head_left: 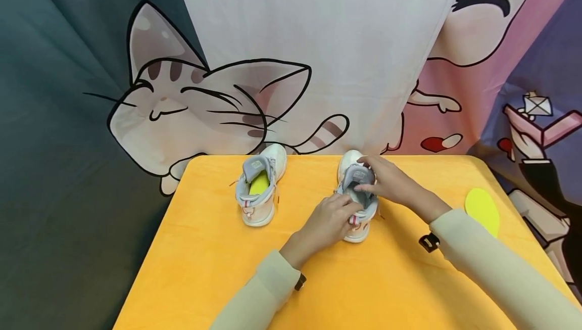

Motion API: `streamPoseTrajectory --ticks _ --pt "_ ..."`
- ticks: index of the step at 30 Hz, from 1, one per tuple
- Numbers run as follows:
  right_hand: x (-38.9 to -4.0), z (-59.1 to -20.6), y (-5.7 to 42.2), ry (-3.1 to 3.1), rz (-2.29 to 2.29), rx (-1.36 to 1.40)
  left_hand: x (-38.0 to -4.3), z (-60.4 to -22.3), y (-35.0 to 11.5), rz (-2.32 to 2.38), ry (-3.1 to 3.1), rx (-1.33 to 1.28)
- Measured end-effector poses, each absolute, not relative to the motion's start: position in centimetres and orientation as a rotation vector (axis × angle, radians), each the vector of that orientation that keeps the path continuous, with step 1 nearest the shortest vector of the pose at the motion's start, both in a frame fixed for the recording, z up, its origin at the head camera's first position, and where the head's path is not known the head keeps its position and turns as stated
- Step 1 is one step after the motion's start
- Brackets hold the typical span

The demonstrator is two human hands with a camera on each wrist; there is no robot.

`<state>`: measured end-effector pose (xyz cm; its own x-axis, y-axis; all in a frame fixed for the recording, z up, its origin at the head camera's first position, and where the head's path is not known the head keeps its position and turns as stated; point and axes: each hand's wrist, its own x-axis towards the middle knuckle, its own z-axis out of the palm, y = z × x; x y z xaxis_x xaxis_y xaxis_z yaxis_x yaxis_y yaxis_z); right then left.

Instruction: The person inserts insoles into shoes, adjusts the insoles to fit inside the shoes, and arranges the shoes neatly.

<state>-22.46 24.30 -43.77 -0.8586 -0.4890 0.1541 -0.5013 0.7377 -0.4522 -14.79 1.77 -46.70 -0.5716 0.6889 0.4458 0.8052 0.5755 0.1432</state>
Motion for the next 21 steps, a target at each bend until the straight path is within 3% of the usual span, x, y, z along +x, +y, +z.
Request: streamPoseTrajectory --ticks 6,21 --pt "-21.3 -43.9 25.6 -2.944 0.817 0.793 -14.7 -46.6 2.0 -0.464 -2.477 -1.216" --pt "-24.4 -44.2 26.4 -2.928 0.772 0.703 -14.5 -46.1 1.9 -0.446 -2.501 -1.222"
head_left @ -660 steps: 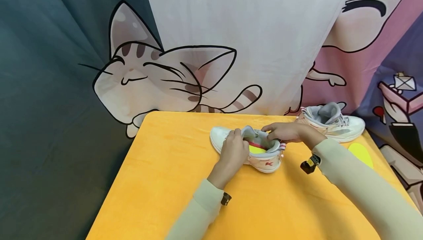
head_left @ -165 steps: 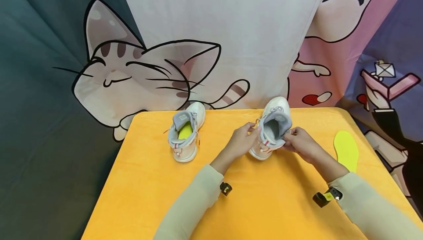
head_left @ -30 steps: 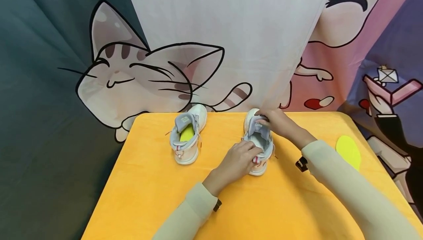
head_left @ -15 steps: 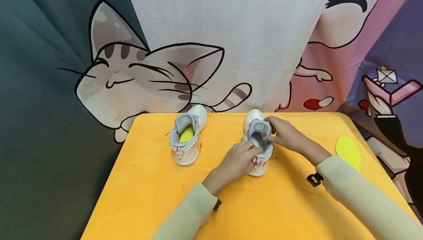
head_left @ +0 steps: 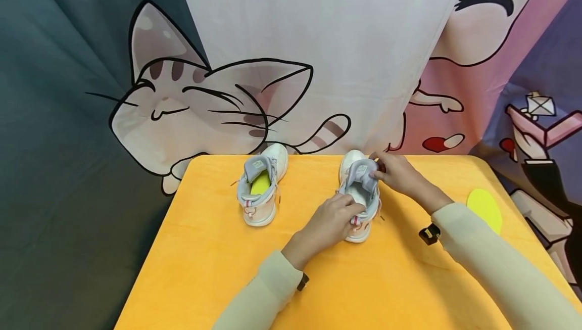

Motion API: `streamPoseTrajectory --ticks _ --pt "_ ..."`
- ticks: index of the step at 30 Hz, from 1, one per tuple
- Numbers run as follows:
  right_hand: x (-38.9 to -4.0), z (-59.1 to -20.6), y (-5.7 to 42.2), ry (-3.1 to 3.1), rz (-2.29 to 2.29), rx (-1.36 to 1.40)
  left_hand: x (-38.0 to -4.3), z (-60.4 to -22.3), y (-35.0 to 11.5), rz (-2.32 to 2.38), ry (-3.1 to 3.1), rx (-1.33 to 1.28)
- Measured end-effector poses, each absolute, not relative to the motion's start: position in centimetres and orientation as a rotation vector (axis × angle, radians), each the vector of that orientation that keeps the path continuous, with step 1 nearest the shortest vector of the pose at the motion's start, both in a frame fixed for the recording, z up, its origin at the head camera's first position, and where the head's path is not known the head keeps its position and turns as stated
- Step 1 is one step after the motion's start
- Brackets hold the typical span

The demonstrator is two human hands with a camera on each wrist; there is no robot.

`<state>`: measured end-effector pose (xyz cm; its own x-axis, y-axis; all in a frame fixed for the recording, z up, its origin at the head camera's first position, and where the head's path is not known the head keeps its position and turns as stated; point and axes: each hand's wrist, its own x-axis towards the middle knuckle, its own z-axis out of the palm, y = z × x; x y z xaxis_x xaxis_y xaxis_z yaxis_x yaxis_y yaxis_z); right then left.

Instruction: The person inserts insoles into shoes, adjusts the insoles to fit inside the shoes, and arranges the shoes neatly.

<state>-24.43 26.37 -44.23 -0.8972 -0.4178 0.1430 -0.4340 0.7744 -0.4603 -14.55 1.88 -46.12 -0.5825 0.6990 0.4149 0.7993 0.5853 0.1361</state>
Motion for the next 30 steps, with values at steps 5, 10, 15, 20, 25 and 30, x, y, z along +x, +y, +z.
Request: streamPoseTrajectory --ticks 5,10,15,20,25,30 --pt "-25.4 -44.3 26.7 -2.965 0.757 0.647 -14.5 -46.0 1.9 -0.436 -2.517 -1.215" --pt "-25.8 -44.2 26.5 -2.981 0.751 0.661 -14.5 -45.8 1.9 -0.429 -2.54 -1.204" --pt "-25.3 -43.9 26.2 -3.008 0.745 0.692 -14.5 -45.7 1.9 -0.427 -2.534 -1.198" --pt "-24.7 -43.4 26.0 -2.992 0.763 0.793 -14.5 -45.8 2.0 -0.456 -2.517 -1.188" --pt "-24.1 -42.9 25.3 -3.001 0.769 0.89 -14.5 -45.9 2.0 -0.46 -2.513 -1.188" --pt "-23.8 -42.5 24.2 -3.015 0.738 0.966 -14.5 -45.9 2.1 -0.453 -2.525 -1.195"
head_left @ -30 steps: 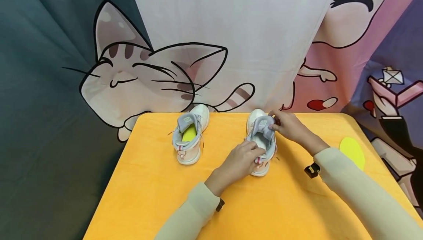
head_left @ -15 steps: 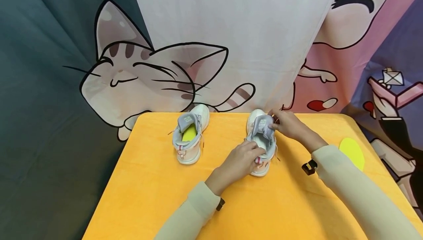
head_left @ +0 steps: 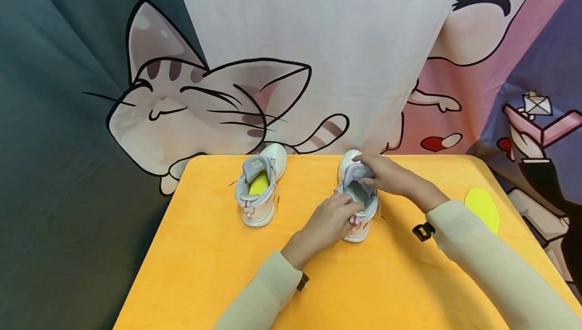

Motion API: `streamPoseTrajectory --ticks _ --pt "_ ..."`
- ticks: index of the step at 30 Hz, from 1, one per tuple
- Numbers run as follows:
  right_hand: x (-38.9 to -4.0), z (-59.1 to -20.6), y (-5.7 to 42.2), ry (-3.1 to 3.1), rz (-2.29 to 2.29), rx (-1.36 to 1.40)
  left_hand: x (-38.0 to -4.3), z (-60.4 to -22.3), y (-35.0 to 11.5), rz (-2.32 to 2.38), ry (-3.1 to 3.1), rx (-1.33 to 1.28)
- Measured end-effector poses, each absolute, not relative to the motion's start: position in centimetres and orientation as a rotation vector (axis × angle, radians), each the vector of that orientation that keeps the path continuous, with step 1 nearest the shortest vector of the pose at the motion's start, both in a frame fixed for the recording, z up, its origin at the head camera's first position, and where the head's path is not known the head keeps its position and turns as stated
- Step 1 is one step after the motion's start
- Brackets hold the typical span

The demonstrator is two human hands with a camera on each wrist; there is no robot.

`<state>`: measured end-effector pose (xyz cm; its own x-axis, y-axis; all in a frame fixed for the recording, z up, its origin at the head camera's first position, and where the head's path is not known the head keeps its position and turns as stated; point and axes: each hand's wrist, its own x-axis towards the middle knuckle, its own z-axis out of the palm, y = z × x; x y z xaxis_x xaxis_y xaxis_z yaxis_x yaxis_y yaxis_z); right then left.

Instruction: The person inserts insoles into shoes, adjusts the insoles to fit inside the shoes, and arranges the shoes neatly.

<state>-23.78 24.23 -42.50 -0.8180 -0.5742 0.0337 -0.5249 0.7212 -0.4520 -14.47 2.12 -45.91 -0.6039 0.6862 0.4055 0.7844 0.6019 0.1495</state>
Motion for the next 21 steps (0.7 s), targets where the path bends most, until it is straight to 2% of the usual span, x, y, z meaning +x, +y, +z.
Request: streamPoseTrajectory --ticks 10,21 --pt "-24.8 -41.4 21.2 2.85 -0.587 -1.155 -14.5 -45.9 2.1 -0.435 -2.523 -1.19" --pt "-27.9 -42.3 20.9 2.913 -0.455 -1.087 -14.4 -46.0 2.3 -0.374 -2.53 -1.206"
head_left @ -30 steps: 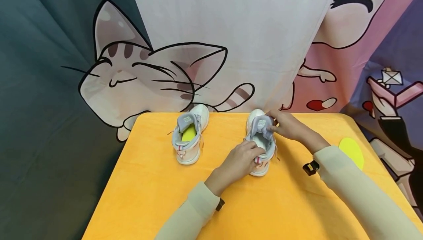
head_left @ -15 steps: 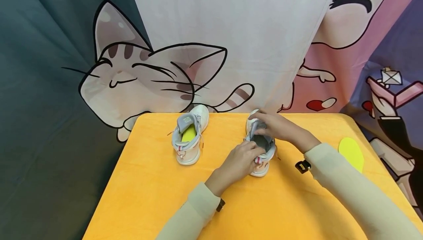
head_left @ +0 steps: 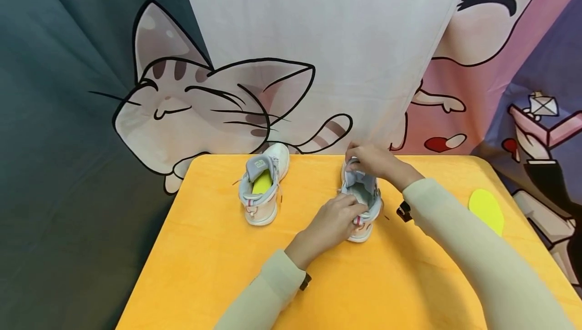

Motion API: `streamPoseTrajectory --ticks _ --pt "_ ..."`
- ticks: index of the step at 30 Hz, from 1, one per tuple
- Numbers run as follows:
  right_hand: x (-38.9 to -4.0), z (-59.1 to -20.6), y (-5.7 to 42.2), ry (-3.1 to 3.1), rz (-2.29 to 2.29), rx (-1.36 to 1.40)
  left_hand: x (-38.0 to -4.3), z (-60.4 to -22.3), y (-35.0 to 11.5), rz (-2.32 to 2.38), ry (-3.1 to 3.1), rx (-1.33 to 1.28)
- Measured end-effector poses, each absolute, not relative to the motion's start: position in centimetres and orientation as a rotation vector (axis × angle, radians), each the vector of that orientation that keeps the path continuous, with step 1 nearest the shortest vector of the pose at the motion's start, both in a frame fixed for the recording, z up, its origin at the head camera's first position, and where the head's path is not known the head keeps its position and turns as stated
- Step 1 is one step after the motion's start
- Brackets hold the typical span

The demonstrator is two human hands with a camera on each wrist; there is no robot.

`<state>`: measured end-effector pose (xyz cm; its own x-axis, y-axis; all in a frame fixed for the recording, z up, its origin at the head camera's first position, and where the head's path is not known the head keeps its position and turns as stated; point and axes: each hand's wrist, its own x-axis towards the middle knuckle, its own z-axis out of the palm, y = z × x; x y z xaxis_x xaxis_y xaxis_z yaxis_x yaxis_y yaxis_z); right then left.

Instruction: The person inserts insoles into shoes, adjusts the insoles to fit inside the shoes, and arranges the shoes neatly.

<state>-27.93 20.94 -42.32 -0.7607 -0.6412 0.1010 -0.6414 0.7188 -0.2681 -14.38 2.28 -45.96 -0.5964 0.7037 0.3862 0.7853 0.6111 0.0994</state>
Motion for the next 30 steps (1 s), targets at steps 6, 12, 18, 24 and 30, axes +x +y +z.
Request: streamPoseTrajectory --ticks 6,12,18,24,30 --pt "-29.0 -43.2 21.8 -2.921 0.346 1.015 -14.2 -45.9 2.3 -0.385 -2.546 -1.206" --pt "-28.9 -43.1 22.1 -2.965 0.413 0.958 -14.5 -45.8 2.0 -0.459 -2.554 -1.208" --pt "-27.5 -42.9 22.1 -2.969 0.548 0.951 -15.1 -46.0 1.6 -0.511 -2.568 -1.207" --pt "-24.9 -42.8 23.1 -2.944 0.651 0.85 -15.2 -46.3 1.6 -0.519 -2.587 -1.203" --pt "-21.4 -43.1 24.2 -2.99 0.842 0.527 -15.2 -45.8 1.2 -0.634 -2.656 -1.236"
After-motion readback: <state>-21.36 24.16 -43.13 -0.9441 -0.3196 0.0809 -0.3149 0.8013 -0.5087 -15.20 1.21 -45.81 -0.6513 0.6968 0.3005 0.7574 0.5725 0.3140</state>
